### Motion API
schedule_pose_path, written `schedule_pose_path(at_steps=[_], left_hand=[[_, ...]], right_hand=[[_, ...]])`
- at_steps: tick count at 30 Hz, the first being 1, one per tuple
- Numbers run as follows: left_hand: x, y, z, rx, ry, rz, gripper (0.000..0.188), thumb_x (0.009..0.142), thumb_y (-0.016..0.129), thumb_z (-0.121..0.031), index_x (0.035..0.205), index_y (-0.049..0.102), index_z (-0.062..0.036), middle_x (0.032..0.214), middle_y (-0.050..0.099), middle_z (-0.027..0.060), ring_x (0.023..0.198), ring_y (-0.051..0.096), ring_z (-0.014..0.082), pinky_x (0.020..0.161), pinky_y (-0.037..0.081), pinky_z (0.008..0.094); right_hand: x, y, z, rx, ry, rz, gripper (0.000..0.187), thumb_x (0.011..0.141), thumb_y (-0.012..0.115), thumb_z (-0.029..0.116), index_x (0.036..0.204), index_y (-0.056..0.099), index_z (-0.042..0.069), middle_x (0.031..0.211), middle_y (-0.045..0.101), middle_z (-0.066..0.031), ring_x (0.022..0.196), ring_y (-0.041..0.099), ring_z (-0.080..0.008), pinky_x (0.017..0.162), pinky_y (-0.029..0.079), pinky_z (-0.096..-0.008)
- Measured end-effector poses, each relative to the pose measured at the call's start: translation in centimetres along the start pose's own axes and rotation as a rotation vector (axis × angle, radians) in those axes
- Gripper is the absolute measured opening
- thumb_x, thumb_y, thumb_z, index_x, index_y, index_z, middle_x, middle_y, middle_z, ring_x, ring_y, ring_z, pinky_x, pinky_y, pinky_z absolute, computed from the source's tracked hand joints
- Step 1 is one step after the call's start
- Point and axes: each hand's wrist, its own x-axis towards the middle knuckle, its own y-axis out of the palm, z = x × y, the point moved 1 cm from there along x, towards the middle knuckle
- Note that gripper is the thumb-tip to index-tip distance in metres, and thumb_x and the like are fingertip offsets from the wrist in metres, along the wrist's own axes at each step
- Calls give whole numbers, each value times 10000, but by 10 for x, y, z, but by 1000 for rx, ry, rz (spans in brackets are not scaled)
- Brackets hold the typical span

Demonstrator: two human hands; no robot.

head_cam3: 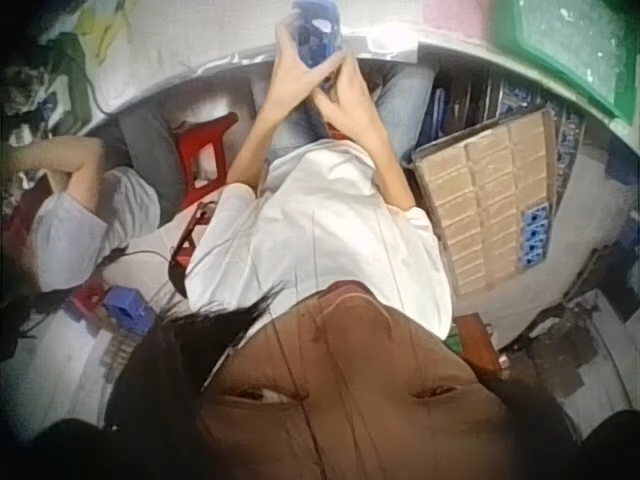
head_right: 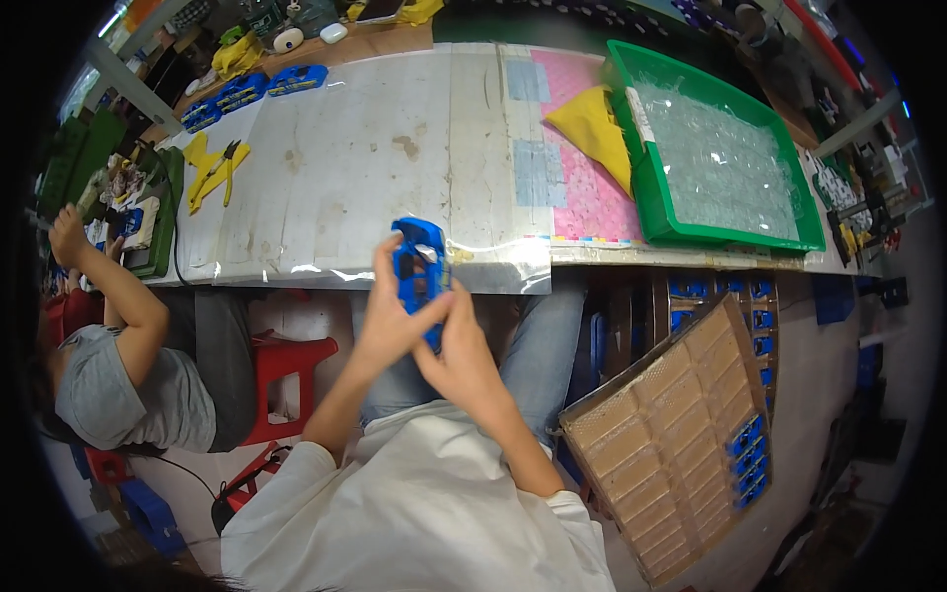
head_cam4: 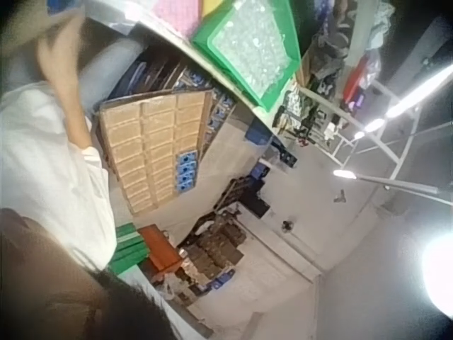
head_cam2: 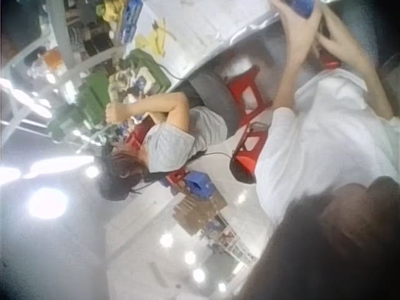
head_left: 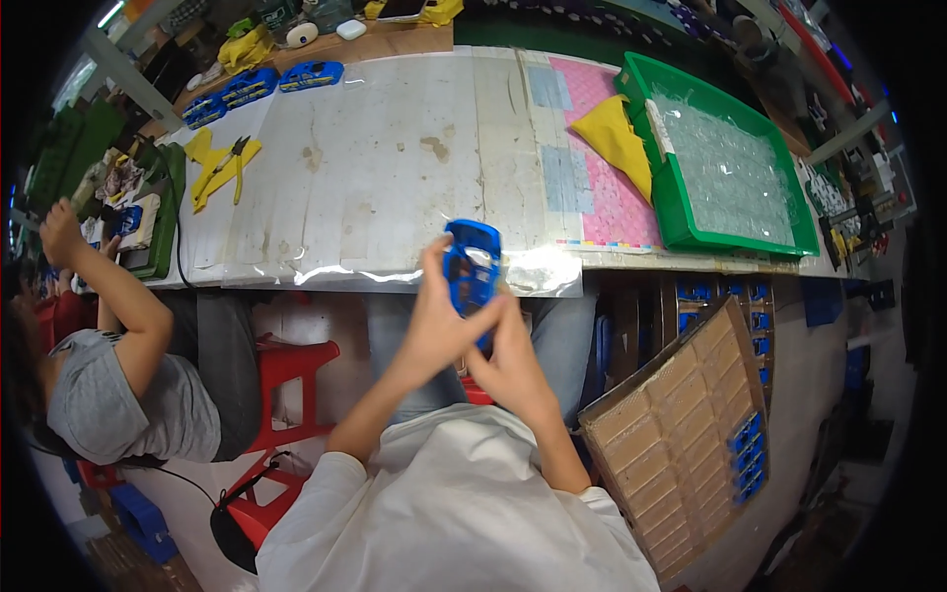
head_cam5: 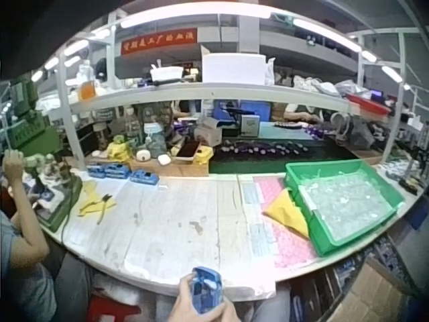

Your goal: The person assembles toy cars by inserting clear plastic window pieces into toy car shells by hand. The person then empties more plastic window pieces from a bag onto the workbench and folds the bag.

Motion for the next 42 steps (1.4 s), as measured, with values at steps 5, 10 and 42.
schedule_pose_path(at_steps=[5,10,42], left_hand=[[76,-116,40,453,77,-360,664,640,735,-197,1131,339,9,962,493,168,860,511,243,776,433,349],[123,-233,71,808,35,-473,574,616,729,-277,987,481,85,849,541,213,800,544,330,725,451,353],[325,-170,109,964,634,-328,247,726,581,-55,959,534,12,963,518,194,899,481,358,803,390,405]], right_hand=[[0,2,8,141,-9,159,725,777,631,173,1319,207,-55,1207,367,-201,992,495,-279,812,434,-340],[3,-5,-5,106,-7,97,521,786,592,96,1245,365,-1,1187,417,-169,974,515,-259,830,429,-322],[-152,-220,-235,-510,525,-696,503,629,541,-3,1122,474,-83,1166,467,-281,1134,422,-395,1003,296,-386]])
